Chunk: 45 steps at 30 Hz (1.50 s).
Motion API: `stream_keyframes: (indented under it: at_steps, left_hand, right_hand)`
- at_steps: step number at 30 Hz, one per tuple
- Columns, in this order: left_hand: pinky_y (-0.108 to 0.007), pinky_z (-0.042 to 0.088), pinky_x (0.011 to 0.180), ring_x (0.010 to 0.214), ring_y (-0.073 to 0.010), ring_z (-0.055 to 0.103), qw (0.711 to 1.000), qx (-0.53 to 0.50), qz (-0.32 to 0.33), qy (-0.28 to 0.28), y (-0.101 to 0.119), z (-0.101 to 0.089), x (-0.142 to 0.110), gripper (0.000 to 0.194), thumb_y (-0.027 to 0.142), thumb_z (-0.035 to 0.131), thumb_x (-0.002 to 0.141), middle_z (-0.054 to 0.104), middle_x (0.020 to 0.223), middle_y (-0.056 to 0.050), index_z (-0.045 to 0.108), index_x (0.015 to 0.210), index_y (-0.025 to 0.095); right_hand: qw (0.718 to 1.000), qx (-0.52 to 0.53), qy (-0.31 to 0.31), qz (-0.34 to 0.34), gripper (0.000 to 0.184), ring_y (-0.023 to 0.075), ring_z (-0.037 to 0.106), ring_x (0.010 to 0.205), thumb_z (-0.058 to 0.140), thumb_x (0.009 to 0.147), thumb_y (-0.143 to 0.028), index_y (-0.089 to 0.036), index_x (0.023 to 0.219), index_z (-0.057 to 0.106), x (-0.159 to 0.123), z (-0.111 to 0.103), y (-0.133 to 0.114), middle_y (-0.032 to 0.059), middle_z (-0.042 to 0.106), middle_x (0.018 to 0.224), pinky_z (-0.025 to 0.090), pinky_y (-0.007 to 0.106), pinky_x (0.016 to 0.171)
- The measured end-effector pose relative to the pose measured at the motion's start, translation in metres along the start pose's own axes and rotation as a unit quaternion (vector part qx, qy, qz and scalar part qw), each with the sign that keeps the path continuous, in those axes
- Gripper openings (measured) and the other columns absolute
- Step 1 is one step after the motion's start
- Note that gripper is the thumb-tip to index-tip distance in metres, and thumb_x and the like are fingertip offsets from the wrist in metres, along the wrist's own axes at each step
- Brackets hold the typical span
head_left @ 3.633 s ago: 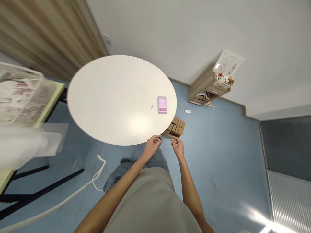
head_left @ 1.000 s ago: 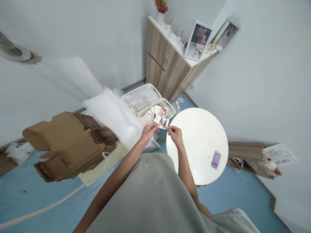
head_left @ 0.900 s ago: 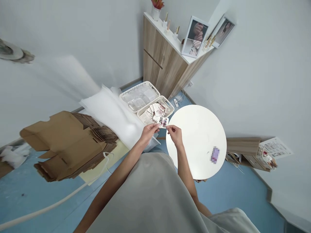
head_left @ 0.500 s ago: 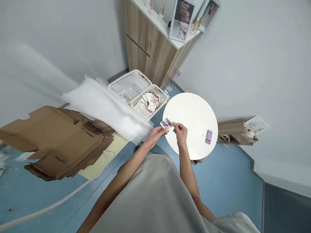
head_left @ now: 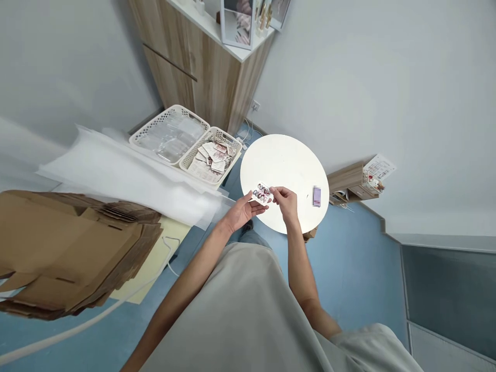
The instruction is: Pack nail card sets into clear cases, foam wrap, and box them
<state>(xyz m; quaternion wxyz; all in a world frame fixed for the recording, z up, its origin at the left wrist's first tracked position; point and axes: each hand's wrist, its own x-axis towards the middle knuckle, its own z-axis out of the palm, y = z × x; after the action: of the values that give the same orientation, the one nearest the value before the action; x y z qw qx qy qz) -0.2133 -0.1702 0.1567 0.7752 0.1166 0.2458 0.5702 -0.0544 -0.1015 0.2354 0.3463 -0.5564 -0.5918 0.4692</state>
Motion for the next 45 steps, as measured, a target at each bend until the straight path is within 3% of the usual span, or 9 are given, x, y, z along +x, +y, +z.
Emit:
stream_keyframes:
  at_steps: [5,13,18,23,28,31,34,40,45]
  left_hand:
    - [-0.044,0.06,0.106,0.107,-0.0277,0.08,0.985,0.112,0.101,0.088,-0.013,0.014,0.013,0.056,0.055,0.095,0.077,0.082,0.121,-0.015,0.077,0.113,0.017]
    - [-0.045,0.062,0.101,0.119,-0.0295,0.074,0.897,0.322,0.251,0.169,-0.037,0.031,0.038,0.065,0.044,0.097,0.071,0.076,0.134,-0.015,0.075,0.127,0.021]
    - [-0.043,0.063,0.092,0.101,-0.0263,0.076,0.919,0.258,0.235,0.183,-0.029,0.039,0.047,0.052,0.054,0.09,0.079,0.081,0.11,-0.013,0.08,0.115,0.017]
    - [-0.037,0.061,0.082,0.082,-0.0193,0.072,0.941,0.208,0.197,0.179,-0.015,0.046,0.045,0.052,0.054,0.097,0.071,0.082,0.098,-0.01,0.083,0.104,0.017]
    - [-0.036,0.061,0.095,0.105,-0.0225,0.077,0.983,0.092,0.118,0.11,-0.011,0.046,0.037,0.057,0.05,0.1,0.071,0.082,0.12,-0.01,0.08,0.116,0.022]
    - [-0.042,0.06,0.104,0.12,-0.0299,0.077,0.998,0.046,0.037,0.027,-0.014,0.045,0.03,0.059,0.059,0.091,0.083,0.081,0.129,-0.014,0.078,0.126,0.021]
    - [-0.045,0.06,0.107,0.122,-0.0339,0.077,0.999,0.032,0.001,0.005,-0.018,0.045,0.024,0.06,0.065,0.081,0.092,0.081,0.128,-0.016,0.076,0.129,0.019]
    - [-0.042,0.061,0.103,0.11,-0.0305,0.08,0.997,0.054,0.048,0.042,-0.018,0.049,0.018,0.06,0.061,0.09,0.082,0.081,0.126,-0.017,0.08,0.122,0.016]
    - [-0.046,0.059,0.106,0.114,-0.0304,0.078,0.966,0.172,0.131,0.141,-0.016,0.052,0.017,0.064,0.053,0.096,0.075,0.08,0.129,-0.016,0.08,0.124,0.016]
  right_hand:
    - [0.996,-0.02,0.072,-0.041,0.041,0.0172,0.06,0.071,0.081,0.085,-0.061,-0.02,0.091,0.083,-0.012,-0.005,-0.001,0.0056,0.078,0.088,0.052,0.033,0.065]
    - [0.989,-0.047,0.138,-0.009,0.032,0.0181,0.059,0.072,0.075,0.086,-0.051,-0.02,0.088,0.081,-0.02,-0.019,0.005,0.0051,0.077,0.084,0.051,0.032,0.066]
    - [0.991,-0.003,0.135,0.011,0.036,0.0173,0.058,0.069,0.074,0.083,-0.055,-0.019,0.086,0.078,-0.004,-0.039,0.006,0.0046,0.073,0.08,0.047,0.031,0.06]
    - [0.994,0.037,0.101,0.016,0.035,0.0148,0.053,0.066,0.077,0.08,-0.054,-0.019,0.082,0.077,0.009,-0.046,-0.002,0.002,0.068,0.075,0.043,0.03,0.059]
    - [0.995,0.084,0.051,0.015,0.033,0.0128,0.044,0.061,0.08,0.081,-0.054,-0.021,0.08,0.076,0.011,-0.048,-0.008,-0.0022,0.057,0.065,0.038,0.03,0.057]
    - [0.995,0.094,0.015,0.025,0.036,0.0121,0.04,0.059,0.081,0.081,-0.057,-0.021,0.083,0.078,0.01,-0.045,-0.007,-0.0023,0.056,0.065,0.035,0.03,0.056]
    - [0.996,0.086,0.0,0.033,0.043,0.0119,0.04,0.058,0.08,0.081,-0.063,-0.021,0.086,0.079,0.008,-0.041,-0.001,-0.0012,0.06,0.067,0.034,0.03,0.054]
    - [0.997,0.073,0.015,0.019,0.046,0.0137,0.05,0.064,0.081,0.081,-0.064,-0.019,0.093,0.083,0.002,-0.032,0.004,0.0031,0.072,0.079,0.042,0.029,0.057]
    - [0.997,0.052,0.062,-0.011,0.044,0.0188,0.062,0.077,0.083,0.082,-0.062,-0.019,0.092,0.084,-0.009,-0.026,-0.006,0.0071,0.079,0.091,0.049,0.031,0.064]
